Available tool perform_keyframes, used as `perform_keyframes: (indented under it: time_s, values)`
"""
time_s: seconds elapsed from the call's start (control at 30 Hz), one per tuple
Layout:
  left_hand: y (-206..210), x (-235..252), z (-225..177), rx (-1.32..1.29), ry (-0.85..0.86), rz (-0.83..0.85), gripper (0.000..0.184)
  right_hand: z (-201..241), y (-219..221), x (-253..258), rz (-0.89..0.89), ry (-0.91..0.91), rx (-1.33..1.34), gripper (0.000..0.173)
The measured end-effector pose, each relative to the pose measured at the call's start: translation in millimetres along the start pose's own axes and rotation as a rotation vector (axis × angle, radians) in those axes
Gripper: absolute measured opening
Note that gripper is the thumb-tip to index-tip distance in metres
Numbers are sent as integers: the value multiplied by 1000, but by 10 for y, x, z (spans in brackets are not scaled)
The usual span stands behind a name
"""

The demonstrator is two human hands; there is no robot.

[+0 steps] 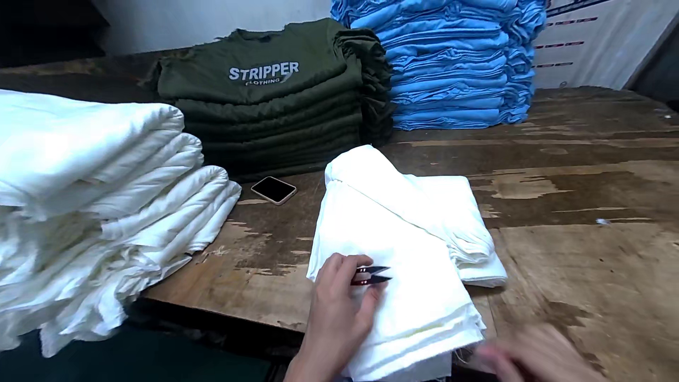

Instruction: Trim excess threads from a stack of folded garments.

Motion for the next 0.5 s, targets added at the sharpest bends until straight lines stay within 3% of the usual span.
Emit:
perform_keyframes:
  time_s: [0.07,0.2,0.3,0.5]
  values:
    - [-44,10,-262,-34,64,28,40,-23,-131,82,-166,79,31,27]
    - [8,102,-641,-33,192,47,32,-6,-65,263,-205,111,-21,48]
    - [58,153,-778,36,258,80,18,-44,26,266,-314,97,-9,20]
    - [142,169,-924,72,330,134,21,-174,31,239,-451,124,183,11]
Point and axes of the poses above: each hand's wrist, its own x-axis towards the middle knuckle, its own y-axis out of the palm, z = x × y, the point moved 6 cm from there along x, towards the middle knuckle, and after that the axes turned 9 degrees about z, right-handed, at the moved point
